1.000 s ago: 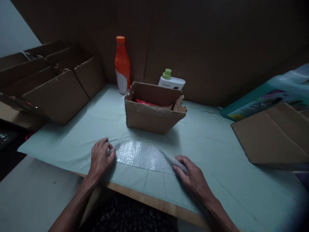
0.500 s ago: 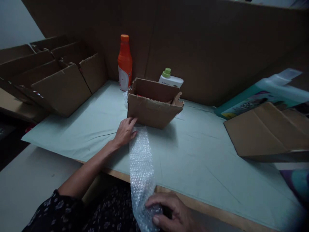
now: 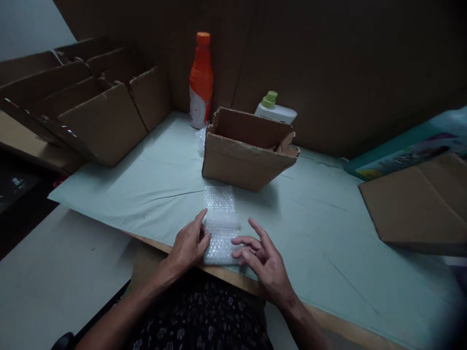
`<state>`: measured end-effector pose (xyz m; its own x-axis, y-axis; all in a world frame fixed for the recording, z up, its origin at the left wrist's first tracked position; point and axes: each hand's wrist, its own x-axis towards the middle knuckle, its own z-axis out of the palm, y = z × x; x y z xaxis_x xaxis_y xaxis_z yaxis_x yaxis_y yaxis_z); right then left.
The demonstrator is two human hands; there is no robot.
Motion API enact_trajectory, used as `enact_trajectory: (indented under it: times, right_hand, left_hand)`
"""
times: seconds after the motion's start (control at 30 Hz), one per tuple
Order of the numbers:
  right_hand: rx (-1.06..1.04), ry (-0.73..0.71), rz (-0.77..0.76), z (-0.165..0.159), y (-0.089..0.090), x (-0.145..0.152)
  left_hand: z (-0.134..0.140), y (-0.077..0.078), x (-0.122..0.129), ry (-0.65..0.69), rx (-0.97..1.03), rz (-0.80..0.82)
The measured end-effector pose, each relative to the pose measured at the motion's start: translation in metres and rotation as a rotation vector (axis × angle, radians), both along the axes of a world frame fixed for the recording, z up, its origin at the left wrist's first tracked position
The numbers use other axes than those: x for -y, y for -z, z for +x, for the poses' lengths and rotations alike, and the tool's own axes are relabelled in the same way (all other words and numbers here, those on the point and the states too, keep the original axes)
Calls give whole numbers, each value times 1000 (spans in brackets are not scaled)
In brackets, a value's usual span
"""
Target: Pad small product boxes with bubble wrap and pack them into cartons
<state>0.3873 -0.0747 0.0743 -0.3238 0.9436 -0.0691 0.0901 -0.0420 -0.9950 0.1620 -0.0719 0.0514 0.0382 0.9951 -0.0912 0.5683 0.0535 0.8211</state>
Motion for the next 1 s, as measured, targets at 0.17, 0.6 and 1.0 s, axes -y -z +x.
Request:
enact_trajectory:
  times: [0.17, 0.6, 1.0]
  right_hand:
    - [506, -124, 657, 9, 12, 10]
    - [540, -127, 461, -5, 9, -18]
    - [701, -260, 796, -19, 19, -34]
  left_hand:
    - [-4, 16, -4, 7, -202, 67]
    - [-7, -1, 26, 88, -68, 224]
    - [-10, 2, 14, 32, -203, 389]
